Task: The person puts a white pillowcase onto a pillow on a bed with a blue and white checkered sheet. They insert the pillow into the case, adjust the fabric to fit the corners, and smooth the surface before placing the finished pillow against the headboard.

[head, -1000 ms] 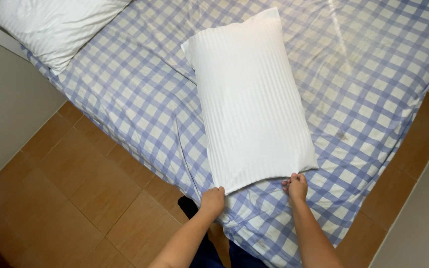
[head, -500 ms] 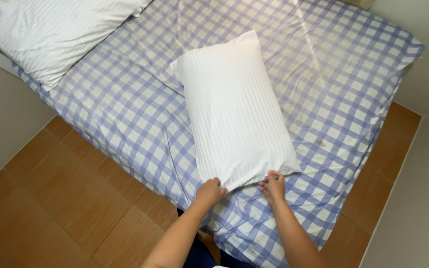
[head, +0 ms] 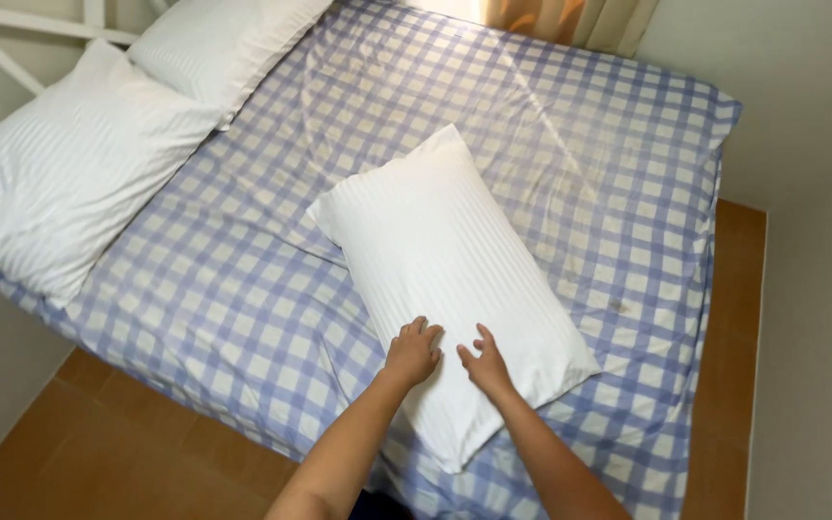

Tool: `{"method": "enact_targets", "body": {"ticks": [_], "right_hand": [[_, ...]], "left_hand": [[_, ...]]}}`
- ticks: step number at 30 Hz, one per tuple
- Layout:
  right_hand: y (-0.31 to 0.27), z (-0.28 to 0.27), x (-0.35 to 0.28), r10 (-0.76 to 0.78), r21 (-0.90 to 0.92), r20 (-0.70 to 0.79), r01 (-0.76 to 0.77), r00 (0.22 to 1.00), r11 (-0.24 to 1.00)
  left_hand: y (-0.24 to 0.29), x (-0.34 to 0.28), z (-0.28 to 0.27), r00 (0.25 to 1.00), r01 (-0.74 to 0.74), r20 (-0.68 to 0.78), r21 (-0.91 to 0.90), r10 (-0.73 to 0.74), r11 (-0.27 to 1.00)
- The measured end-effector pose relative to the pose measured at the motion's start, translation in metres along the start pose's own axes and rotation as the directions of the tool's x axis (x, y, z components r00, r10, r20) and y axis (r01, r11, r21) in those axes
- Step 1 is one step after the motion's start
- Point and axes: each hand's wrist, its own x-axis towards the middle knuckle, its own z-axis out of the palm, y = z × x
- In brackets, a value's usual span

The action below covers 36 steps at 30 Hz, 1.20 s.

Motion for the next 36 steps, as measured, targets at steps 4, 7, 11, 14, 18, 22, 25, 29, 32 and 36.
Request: {"method": "enact_targets", "body": {"ticks": [4, 7, 11, 14, 18, 22, 25, 29, 32, 36], "right_hand": [[-0.038, 0.028, 0.034, 0.396, 0.366, 0.103, -0.405, 0.912, 0.838], [-0.026, 0.055, 0.049, 0.465, 0.457, 0.033, -0.427, 0.885, 0.78], [-0.027, 0.072, 0.057, 0.556, 0.473, -0.037, -0.476, 0.83, 0.742], [-0.025, 0.079, 0.059, 0.602, 0.523, -0.075, -0.482, 0.795, 0.703], [0.002, 0.086, 0.072, 0.657, 0.611, -0.028, -0.507, 0.753, 0.608], [0.003, 0.09, 0.076, 0.682, 0.657, 0.096, -0.561, 0.725, 0.504], [-0.026, 0.084, 0.079, 0.708, 0.693, 0.251, -0.633, 0.66, 0.345], [-0.025, 0.077, 0.106, 0.665, 0.794, 0.349, -0.585, 0.66, 0.164], [-0.013, 0.082, 0.126, 0.677, 0.797, 0.382, -0.595, 0.629, 0.103], [-0.004, 0.093, 0.142, 0.72, 0.773, 0.409, -0.632, 0.56, 0.052]], "left_hand": [[-0.051, 0.051, -0.02, 0.99, -0.13, 0.056, 0.057, 0.127, 0.99], [-0.076, 0.087, -0.037, 0.968, -0.241, 0.095, 0.083, 0.234, 0.967], [-0.078, 0.142, -0.06, 0.927, -0.375, 0.059, 0.093, 0.371, 0.922], [-0.058, 0.176, -0.068, 0.937, -0.34, 0.122, 0.116, 0.326, 0.933], [-0.026, 0.209, -0.078, 0.955, -0.162, 0.275, 0.174, 0.11, 0.971], [-0.011, 0.219, -0.075, 0.933, -0.076, 0.361, 0.24, -0.016, 0.968], [-0.014, 0.225, -0.059, 0.95, -0.037, 0.307, 0.279, -0.053, 0.96], [-0.022, 0.235, -0.045, 0.976, -0.151, 0.196, 0.325, 0.09, 0.933], [-0.037, 0.254, -0.015, 0.964, -0.23, 0.212, 0.373, 0.159, 0.899], [-0.073, 0.285, 0.062, 0.932, -0.36, 0.216, 0.456, 0.291, 0.814]]}}
